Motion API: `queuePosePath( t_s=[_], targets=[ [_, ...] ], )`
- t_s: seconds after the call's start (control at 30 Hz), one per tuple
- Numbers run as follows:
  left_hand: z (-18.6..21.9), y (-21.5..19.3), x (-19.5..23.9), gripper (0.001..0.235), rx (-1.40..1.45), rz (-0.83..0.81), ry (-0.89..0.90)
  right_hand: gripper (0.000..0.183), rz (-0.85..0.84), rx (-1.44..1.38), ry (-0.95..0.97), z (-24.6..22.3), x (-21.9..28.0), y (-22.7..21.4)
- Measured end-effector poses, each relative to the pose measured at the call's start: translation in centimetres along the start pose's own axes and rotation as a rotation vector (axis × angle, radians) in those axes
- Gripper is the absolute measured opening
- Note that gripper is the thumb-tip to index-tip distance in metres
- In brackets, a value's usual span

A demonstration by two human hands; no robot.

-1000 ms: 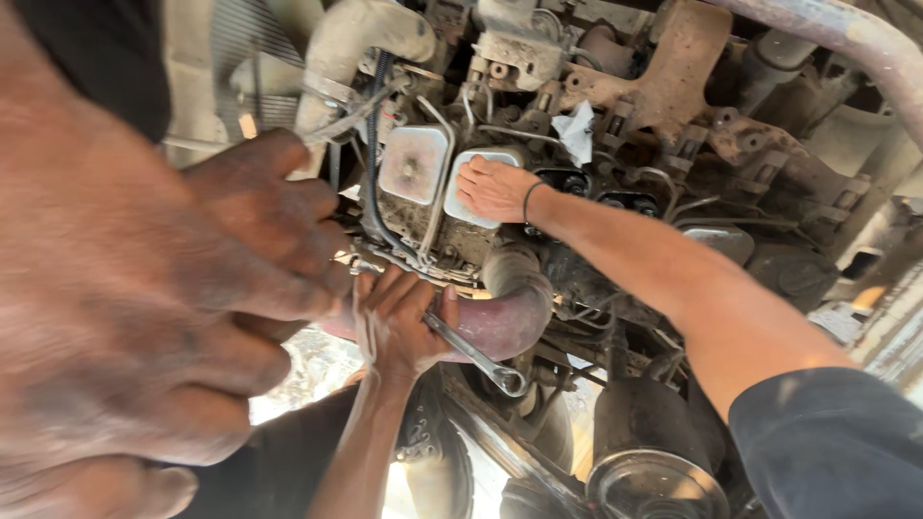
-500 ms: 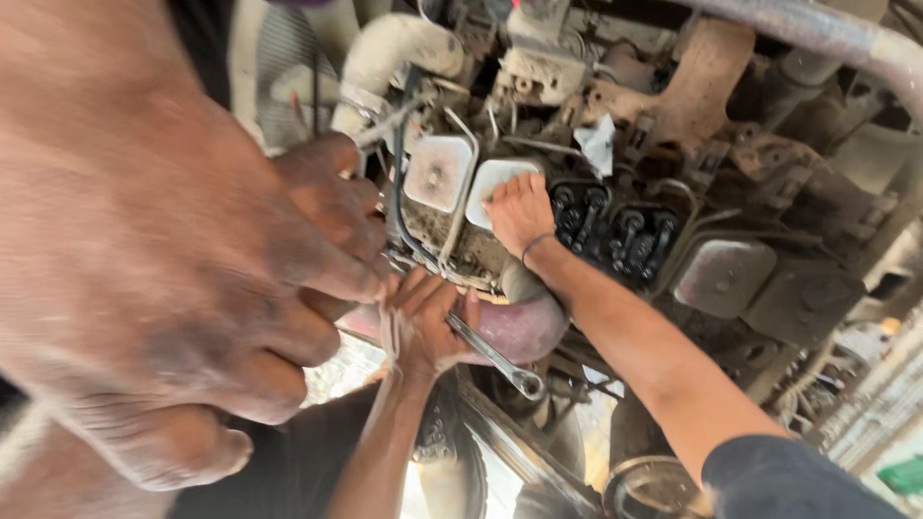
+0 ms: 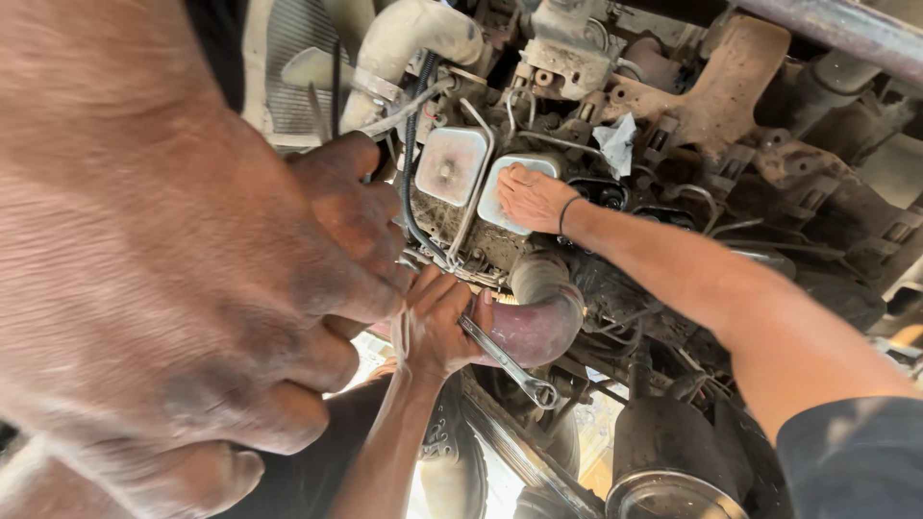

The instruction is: The person uses a wrench to loosen and remove bolts from the engine valve covers. They remove the covers to expose the internal valve train components and continue adjusting bolts on the exposed engine parts.

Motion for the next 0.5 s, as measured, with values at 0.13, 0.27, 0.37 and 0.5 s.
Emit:
queuePosePath(
  t_s=[0.13, 0.27, 0.37, 0.5],
  targets=[
    [0.2, -0.4, 0.1, 0.031, 0.005, -0.008, -0.014, 0.023, 0.029, 0.097, -0.181, 0.7, -0.6, -0.3],
    [0.6, -0.6, 0.4, 0.031, 0.009, 0.037, -0.002, 0.019, -0.101, -0.124, 0.017, 0.3, -0.4, -2.1],
    [0.5, -0.8, 0.4, 0.035, -0.009, 0.031, -0.017, 0.030, -0.363, -0.396, 0.468, -0.6, 0.0, -3.5],
    [-0.2, -0.1, 1.1, 0.036, 0.002, 0.014, -0.036, 0.045, -0.639, -0.866, 0.969, -2.0, -0.1, -2.7]
  ],
)
Point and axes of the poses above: each hand's wrist, its own x-axis away from the middle knuckle, its own y-axis out of the palm, z = x × y, the point moved 3 cm from there along -x, towards the middle knuckle, and after that the axes turned 3 degrees about y, right-handed, at the moved point
